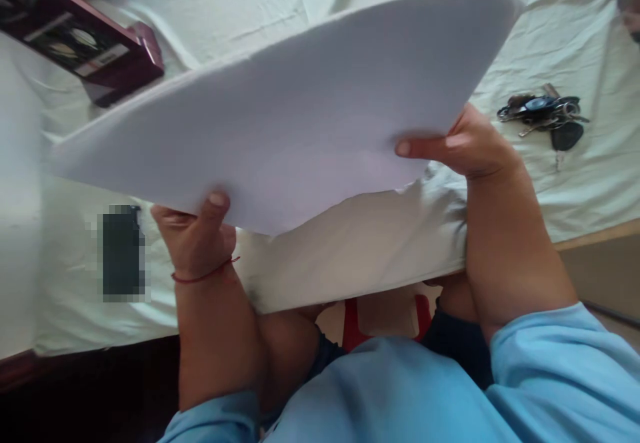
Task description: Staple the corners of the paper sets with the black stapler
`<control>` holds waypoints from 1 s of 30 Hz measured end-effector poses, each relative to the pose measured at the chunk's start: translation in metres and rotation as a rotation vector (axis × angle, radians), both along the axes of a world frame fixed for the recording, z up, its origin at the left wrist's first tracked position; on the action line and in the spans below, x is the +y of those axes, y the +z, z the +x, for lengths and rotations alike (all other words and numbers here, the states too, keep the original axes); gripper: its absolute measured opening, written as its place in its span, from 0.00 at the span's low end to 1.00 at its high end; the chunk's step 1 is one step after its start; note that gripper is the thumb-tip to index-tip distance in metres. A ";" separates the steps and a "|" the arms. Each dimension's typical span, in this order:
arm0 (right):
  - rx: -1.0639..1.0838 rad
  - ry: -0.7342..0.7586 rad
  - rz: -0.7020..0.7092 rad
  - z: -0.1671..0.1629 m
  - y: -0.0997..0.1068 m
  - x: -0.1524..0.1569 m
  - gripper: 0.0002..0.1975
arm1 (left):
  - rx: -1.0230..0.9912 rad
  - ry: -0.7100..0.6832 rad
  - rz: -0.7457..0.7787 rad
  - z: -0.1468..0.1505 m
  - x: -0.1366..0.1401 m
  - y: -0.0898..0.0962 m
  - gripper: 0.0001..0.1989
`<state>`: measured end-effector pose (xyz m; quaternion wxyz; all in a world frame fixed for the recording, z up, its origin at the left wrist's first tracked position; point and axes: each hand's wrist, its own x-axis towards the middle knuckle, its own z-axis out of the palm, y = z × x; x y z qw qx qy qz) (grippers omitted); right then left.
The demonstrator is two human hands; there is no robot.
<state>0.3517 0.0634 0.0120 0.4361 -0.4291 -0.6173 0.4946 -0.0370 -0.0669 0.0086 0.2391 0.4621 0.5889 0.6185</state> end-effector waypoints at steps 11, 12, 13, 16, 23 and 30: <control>-0.182 -0.041 -0.006 0.010 -0.004 0.001 0.37 | 0.095 -0.101 -0.057 -0.005 -0.008 -0.003 0.28; -0.213 -0.018 -0.021 0.010 -0.002 0.001 0.36 | 0.125 -0.126 -0.090 -0.007 -0.008 -0.004 0.28; -0.231 -0.023 -0.035 0.011 -0.001 0.000 0.34 | 0.150 -0.147 -0.114 -0.009 -0.009 -0.004 0.27; -0.226 -0.104 -0.083 0.012 0.000 -0.001 0.33 | 0.201 -0.176 -0.130 -0.014 -0.010 -0.007 0.26; -0.095 -0.053 -0.195 -0.003 0.005 -0.005 0.25 | 0.218 -0.085 -0.114 0.002 -0.005 0.004 0.29; 0.123 -0.076 -0.395 -0.020 0.016 -0.011 0.21 | 0.129 0.008 -0.161 0.012 -0.002 0.016 0.25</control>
